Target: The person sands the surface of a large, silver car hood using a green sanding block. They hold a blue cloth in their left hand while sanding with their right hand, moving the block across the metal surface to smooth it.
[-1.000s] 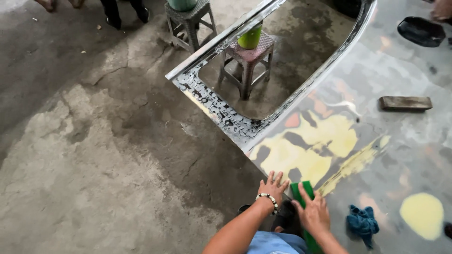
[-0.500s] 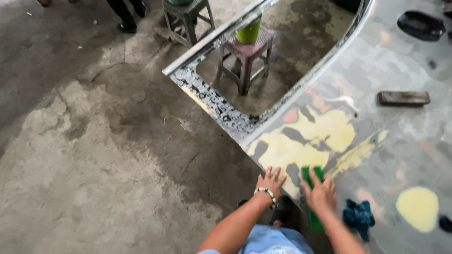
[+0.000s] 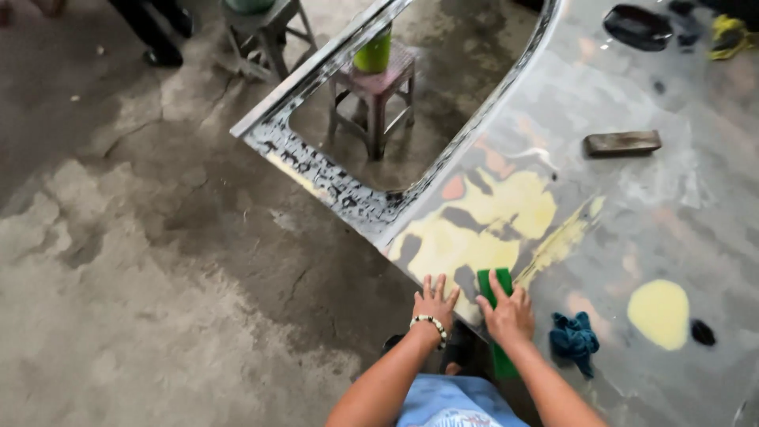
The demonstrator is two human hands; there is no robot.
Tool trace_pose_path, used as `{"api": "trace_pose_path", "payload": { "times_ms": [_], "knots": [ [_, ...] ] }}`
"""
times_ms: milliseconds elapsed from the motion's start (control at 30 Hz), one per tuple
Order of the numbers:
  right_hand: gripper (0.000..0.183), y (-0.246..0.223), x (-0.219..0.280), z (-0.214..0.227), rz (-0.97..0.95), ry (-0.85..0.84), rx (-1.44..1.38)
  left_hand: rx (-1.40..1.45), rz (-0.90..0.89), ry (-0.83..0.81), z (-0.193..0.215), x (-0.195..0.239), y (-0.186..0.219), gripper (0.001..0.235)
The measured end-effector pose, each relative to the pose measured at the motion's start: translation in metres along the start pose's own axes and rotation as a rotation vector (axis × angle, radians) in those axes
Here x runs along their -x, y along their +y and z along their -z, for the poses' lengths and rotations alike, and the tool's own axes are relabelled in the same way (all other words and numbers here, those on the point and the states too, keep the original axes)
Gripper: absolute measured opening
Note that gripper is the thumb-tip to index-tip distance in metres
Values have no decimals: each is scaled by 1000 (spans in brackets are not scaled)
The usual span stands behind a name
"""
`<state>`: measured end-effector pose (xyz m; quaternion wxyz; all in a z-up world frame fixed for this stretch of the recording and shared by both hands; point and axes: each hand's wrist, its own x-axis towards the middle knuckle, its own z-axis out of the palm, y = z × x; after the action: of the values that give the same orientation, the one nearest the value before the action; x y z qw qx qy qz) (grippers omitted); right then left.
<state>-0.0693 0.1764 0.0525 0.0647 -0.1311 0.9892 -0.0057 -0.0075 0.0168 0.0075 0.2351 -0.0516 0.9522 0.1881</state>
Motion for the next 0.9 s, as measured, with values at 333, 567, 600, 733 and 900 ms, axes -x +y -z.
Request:
{"api": "trace_pose_path", "payload": {
  "times_ms": [333, 567, 600, 733, 900],
  "knots": [
    [73, 0, 1, 5, -4, -67, -21, 14, 8, -12, 1, 7, -1, 72],
    [77, 1, 50, -3, 128, -154, -15, -13, 5, -10, -16, -8, -6, 70],
    [77, 3, 44, -5, 127, -157, -13, -12, 4, -13, -11, -8, -6, 70],
    [71, 14, 14, -1, 30, -103, -47, 8, 6, -28, -5, 5, -4, 72],
    [75, -11, 22, 43, -169, -313, -83, -5, -12, -19, -5, -4, -2, 68]
  ]
}}
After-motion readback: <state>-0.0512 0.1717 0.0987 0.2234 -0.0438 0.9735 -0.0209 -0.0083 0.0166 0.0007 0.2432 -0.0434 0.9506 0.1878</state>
